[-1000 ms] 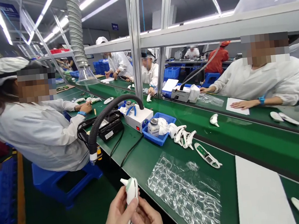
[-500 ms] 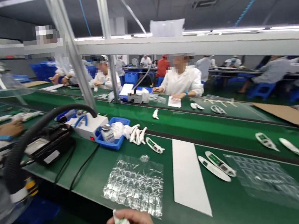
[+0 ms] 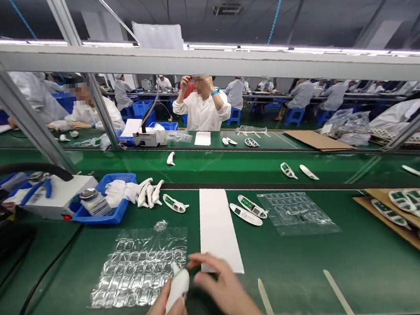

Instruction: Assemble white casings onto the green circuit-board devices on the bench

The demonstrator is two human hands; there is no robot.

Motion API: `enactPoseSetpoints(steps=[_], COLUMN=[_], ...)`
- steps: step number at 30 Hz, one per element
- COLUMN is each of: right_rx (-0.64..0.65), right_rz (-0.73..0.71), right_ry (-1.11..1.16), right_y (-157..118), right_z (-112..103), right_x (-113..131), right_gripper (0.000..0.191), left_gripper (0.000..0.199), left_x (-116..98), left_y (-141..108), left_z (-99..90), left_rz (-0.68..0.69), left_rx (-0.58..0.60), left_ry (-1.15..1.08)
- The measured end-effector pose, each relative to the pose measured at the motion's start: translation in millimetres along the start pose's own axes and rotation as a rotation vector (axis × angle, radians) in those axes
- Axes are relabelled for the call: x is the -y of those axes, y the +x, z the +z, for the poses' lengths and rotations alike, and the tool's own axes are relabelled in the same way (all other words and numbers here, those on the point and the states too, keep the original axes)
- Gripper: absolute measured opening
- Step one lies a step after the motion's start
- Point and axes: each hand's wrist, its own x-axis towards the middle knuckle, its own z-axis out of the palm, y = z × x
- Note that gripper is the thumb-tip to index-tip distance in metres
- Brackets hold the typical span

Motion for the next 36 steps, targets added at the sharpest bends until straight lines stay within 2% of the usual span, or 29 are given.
enactPoseSetpoints(steps=[2, 4, 6, 9, 13, 21, 25, 27, 31, 34, 36], right_rx=[-0.132, -0.151, -0.12, -0.073, -0.054, -0.124, -0.139, -0.105, 0.051, 0.078, 0.069], right_rz=[-0.136, -0.163, -0.155, -0.147, -0.128, -0.107, -0.109, -0.102, -0.07, -0.077, -0.085], right_ry=[-0.274, -0.409, -0.455, -0.492, -0.534, -0.58, -0.496, -0.373, -0.147, -0.162, -0.202], right_y=[17, 32, 40, 44, 45, 43, 34, 27, 16, 18, 22], right_z=[-43, -76, -94, -101, -96, -88, -86, -75, -37, -15, -8], right_x=[-10, -24, -37, -46, -46, -44, -26, -9, 25, 38, 39], right_gripper=[0.02, 0.018, 0.014, 0.012, 0.008, 0.012, 0.018, 0.02, 0.018, 0.016, 0.016], left_gripper=[0.059, 0.051, 0.047, 0.046, 0.045, 0.045, 0.05, 0.057, 0.065, 0.061, 0.059], left_x=[-15, -25, -26, -17, -5, 2, -1, -5, -13, -15, -15], left_y=[16, 34, 53, 74, 84, 87, 84, 79, 66, 59, 56], left_z=[13.2, 26.8, 39.6, 54.3, 61.3, 59.0, 60.7, 61.3, 58.7, 53.9, 50.5], left_rz=[0.033, 0.109, 0.152, 0.138, 0.126, 0.143, 0.14, 0.085, -0.005, -0.01, -0.012], left_rx=[0.099, 0.115, 0.082, 0.061, 0.057, 0.046, 0.046, 0.05, 0.04, 0.039, 0.017], left_ry=[0.028, 0.008, -0.001, -0.032, -0.032, 0.008, -0.007, -0.069, -0.139, -0.147, -0.174])
